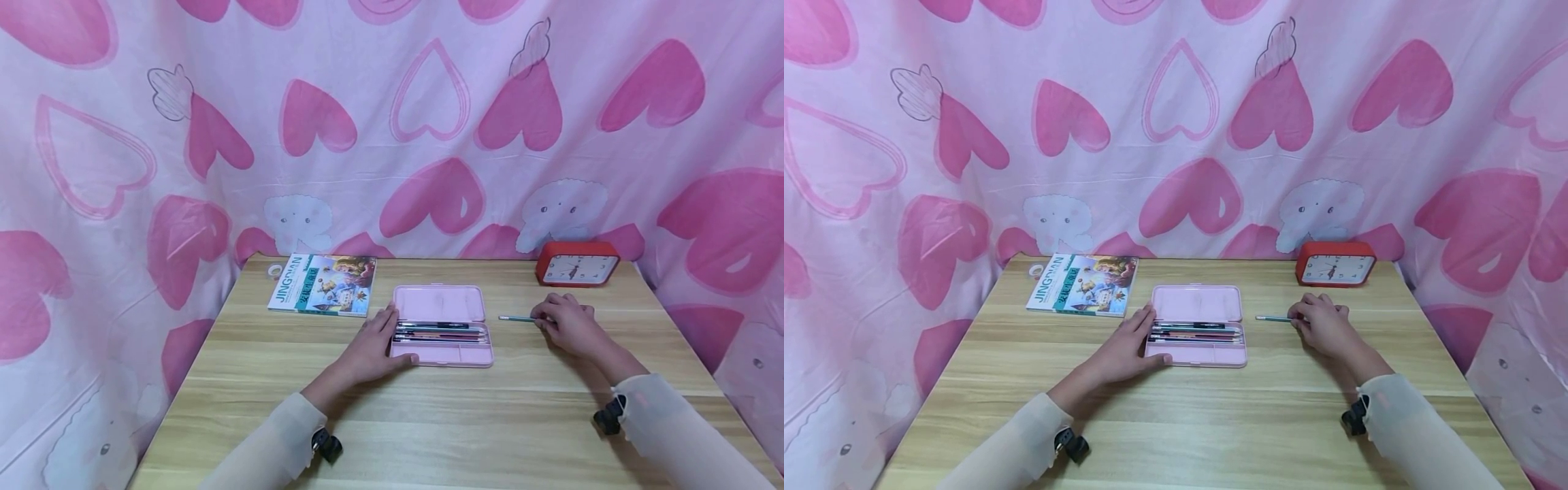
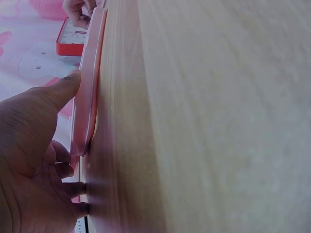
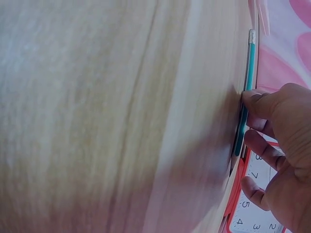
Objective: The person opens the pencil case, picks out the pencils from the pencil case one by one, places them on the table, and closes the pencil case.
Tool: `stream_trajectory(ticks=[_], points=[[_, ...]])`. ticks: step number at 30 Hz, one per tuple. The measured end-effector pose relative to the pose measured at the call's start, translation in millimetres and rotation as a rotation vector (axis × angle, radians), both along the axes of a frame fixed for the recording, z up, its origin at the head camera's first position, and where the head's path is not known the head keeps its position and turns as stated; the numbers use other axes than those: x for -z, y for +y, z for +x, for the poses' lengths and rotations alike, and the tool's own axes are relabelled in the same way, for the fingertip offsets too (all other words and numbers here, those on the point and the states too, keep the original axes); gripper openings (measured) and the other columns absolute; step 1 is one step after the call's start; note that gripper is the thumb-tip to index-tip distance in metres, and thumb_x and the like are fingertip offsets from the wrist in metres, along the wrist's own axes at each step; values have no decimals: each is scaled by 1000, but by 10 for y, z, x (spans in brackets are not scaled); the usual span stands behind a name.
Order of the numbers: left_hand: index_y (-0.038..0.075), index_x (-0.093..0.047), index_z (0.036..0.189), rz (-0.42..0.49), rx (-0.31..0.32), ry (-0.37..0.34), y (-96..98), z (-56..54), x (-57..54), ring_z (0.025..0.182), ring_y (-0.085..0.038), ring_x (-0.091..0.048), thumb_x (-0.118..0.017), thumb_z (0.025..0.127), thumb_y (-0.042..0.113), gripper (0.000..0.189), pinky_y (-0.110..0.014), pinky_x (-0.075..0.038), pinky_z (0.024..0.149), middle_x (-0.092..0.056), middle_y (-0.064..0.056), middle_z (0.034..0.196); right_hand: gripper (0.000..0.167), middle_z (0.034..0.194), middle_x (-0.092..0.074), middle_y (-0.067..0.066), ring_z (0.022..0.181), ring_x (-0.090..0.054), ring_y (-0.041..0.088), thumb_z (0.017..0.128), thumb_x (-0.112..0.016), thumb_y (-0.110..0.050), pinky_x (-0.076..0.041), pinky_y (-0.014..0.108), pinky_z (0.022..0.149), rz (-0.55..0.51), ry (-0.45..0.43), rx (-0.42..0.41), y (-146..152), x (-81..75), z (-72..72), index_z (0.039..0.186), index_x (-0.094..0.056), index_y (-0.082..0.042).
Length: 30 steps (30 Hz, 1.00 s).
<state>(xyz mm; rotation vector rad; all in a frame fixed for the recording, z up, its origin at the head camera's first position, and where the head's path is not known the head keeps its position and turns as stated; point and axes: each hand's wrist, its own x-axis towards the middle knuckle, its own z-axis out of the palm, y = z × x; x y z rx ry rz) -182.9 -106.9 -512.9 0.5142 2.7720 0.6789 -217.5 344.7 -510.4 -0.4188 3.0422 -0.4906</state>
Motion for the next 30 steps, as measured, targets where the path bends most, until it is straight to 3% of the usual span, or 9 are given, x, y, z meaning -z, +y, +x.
stream_trajectory(ticks=[9, 19, 24, 30], points=[[14, -18, 178, 5, 0, -13, 8, 4, -8, 175, -32, -13, -70, 95, 78, 117, -55, -21, 142, -9, -3, 189, 28, 115, -69, 7, 115, -54, 34, 99, -84, -23, -43, 71, 98, -48, 6, -20, -164, -118, 32, 125, -80, -15], [16, -18, 179, 14, -9, -22, 7, 11, -12, 176, -32, -11, -70, 95, 78, 116, -54, -17, 143, -8, -1, 189, 30, 129, -71, 11, 130, -57, 40, 101, -82, -24, -42, 73, 108, -58, 25, -120, -687, -280, 26, 130, -79, -15], [16, -18, 179, 14, -7, -20, 6, 9, -6, 176, -32, -11, -69, 95, 78, 116, -54, -15, 143, -8, -1, 189, 27, 129, -73, 8, 124, -57, 33, 101, -82, -25, -42, 66, 105, -62, 41, -170, -960, -336, 45, 127, -81, -17], [16, -19, 178, 13, -10, -16, 4, 9, 2, 176, -31, -11, -69, 95, 78, 116, -54, -15, 143, -8, 0, 189, 23, 121, -75, 1, 117, -58, 26, 101, -83, -26, -43, 66, 106, -65, 24, -240, -1215, -340, 68, 123, -83, -21]])
